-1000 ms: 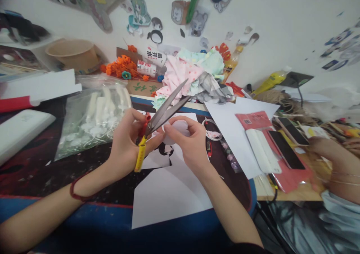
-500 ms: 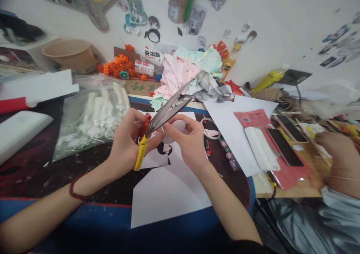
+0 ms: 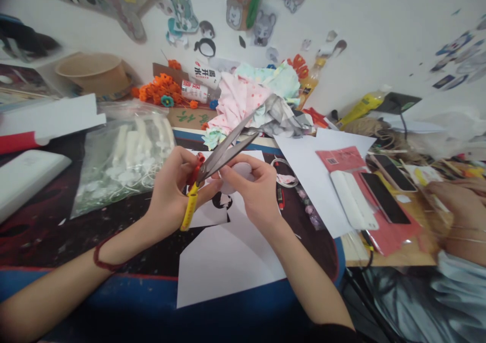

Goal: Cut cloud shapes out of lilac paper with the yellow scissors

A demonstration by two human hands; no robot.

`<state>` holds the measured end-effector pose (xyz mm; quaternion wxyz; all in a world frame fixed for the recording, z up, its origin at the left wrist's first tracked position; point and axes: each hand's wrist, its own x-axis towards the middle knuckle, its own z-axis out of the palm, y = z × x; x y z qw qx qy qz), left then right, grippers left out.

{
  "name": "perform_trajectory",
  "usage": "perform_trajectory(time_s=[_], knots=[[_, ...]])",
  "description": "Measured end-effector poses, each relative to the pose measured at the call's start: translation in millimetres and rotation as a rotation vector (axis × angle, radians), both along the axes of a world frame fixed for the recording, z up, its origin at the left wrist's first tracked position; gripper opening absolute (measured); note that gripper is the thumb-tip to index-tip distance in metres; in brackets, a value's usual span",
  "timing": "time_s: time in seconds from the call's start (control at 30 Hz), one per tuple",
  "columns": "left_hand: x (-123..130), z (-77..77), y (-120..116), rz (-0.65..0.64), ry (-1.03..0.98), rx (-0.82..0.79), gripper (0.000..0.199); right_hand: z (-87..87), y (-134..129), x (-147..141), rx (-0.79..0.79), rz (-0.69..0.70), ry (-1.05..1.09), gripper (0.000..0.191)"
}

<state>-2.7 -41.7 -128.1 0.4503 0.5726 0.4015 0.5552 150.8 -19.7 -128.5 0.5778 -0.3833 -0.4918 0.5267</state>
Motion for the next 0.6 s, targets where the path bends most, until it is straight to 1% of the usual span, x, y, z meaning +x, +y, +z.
perform_trajectory(time_s=[0.13, 0.23, 0.3, 0.4, 0.47, 0.53, 0.6], knots=[[-2.4, -2.2, 0.3, -0.043, -0.029, 0.008, 0.052, 0.3, 0.1, 1.9, 0.031, -0.039, 0.001, 0.012], [-3.5, -0.7, 1.0, -0.047, -0.029, 0.048, 0.052, 1.0, 0.3, 3.4, 0.030, 0.011, 0.000, 0.012], [-4.1, 0.9, 1.4, -0.021, -0.027, 0.084, 0.050, 2.0, 1.0, 5.0, 0.007, 0.046, -0.009, 0.015], [-6.1, 2.9, 2.4, 0.049, -0.035, 0.115, 0.051, 3.9, 3.3, 8.8, -0.009, 0.104, -0.028, 0.025], [-7.8, 3.7, 3.7, 0.096, -0.062, 0.136, 0.052, 4.7, 5.2, 11.0, -0.002, 0.129, -0.054, 0.023], [-9.3, 4.0, 5.5, 0.124, -0.101, 0.159, 0.053, 4.9, 6.7, 12.2, 0.021, 0.089, -0.073, 0.018], [-10.0, 4.0, 7.0, 0.098, -0.138, 0.149, 0.052, 4.7, 7.4, 12.3, 0.057, 0.004, -0.074, 0.015]])
